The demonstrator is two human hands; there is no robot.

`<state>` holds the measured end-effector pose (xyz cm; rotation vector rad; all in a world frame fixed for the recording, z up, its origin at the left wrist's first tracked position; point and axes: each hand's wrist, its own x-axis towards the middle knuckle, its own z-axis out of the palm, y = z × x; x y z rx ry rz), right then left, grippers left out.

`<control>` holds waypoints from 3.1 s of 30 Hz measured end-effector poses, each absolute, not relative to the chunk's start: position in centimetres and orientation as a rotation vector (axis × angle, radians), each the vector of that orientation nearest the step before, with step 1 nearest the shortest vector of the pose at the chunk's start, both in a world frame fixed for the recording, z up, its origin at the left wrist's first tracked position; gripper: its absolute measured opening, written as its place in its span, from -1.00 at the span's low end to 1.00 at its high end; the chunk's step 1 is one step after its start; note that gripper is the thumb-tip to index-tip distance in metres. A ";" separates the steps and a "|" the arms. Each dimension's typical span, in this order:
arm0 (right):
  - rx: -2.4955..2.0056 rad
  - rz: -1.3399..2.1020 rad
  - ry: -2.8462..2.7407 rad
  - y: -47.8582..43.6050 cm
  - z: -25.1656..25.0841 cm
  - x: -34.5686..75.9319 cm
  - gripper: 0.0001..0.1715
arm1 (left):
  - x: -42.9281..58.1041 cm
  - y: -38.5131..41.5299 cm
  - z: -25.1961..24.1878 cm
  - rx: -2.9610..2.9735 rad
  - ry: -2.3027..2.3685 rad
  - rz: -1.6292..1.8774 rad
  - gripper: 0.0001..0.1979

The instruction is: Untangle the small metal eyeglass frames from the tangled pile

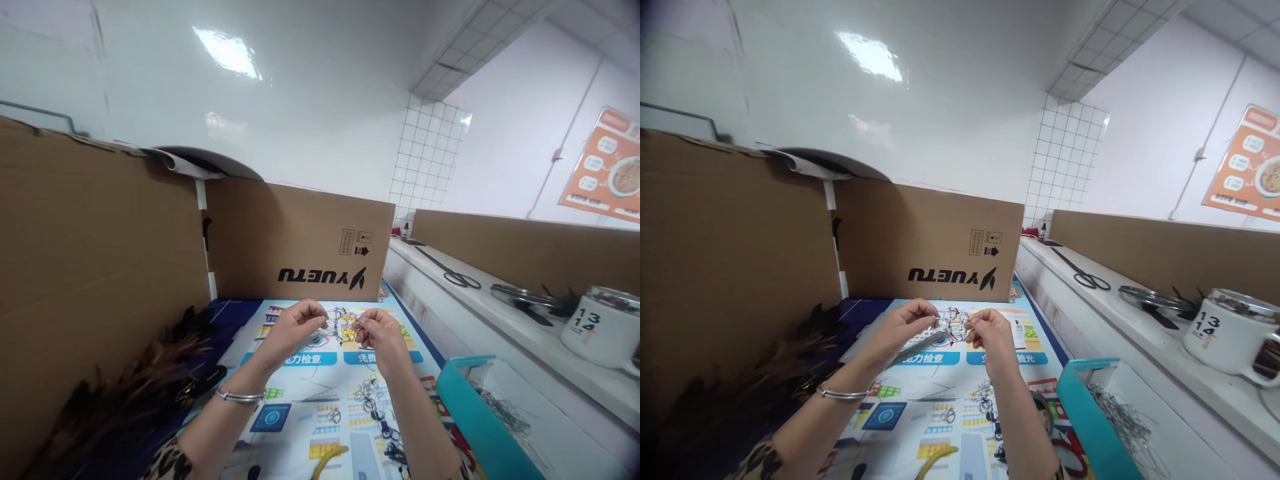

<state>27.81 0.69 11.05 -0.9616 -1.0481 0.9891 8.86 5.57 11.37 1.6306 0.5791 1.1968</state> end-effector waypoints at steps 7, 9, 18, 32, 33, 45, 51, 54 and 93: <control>-0.958 0.976 -1.025 0.9 11.0 27.9 -0.81 | 9.1 5.7 11.1 1.678 0.589 1.127 -0.83; -0.962 0.974 -1.025 0.9 11.0 27.9 -0.81 | 9.1 5.7 11.0 1.665 0.599 1.122 -0.81; -0.959 1.018 -1.016 0.7 11.3 27.9 -0.81 | 8.9 5.1 11.8 1.462 0.525 1.041 -0.77; -0.933 1.005 -0.988 0.8 11.1 27.8 -0.81 | 9.9 6.2 10.1 1.588 0.574 1.130 -0.83; -0.929 0.998 -0.982 0.9 11.1 27.8 -0.80 | 9.9 6.2 10.2 1.609 0.589 1.134 -0.84; -0.931 0.973 -0.955 1.1 10.8 28.0 -0.82 | 9.8 4.9 11.2 1.676 0.588 1.094 -0.83; -0.927 1.018 -0.970 1.0 10.8 28.0 -0.83 | 10.5 4.8 10.6 1.609 0.686 1.234 -0.80; -0.903 1.066 -0.982 1.2 10.7 28.3 -0.84 | 10.7 4.8 10.5 1.579 0.724 1.303 -0.79; -0.895 1.058 -1.349 -1.8 13.1 27.5 -0.79 | 9.3 5.7 10.7 1.164 0.425 1.208 -0.86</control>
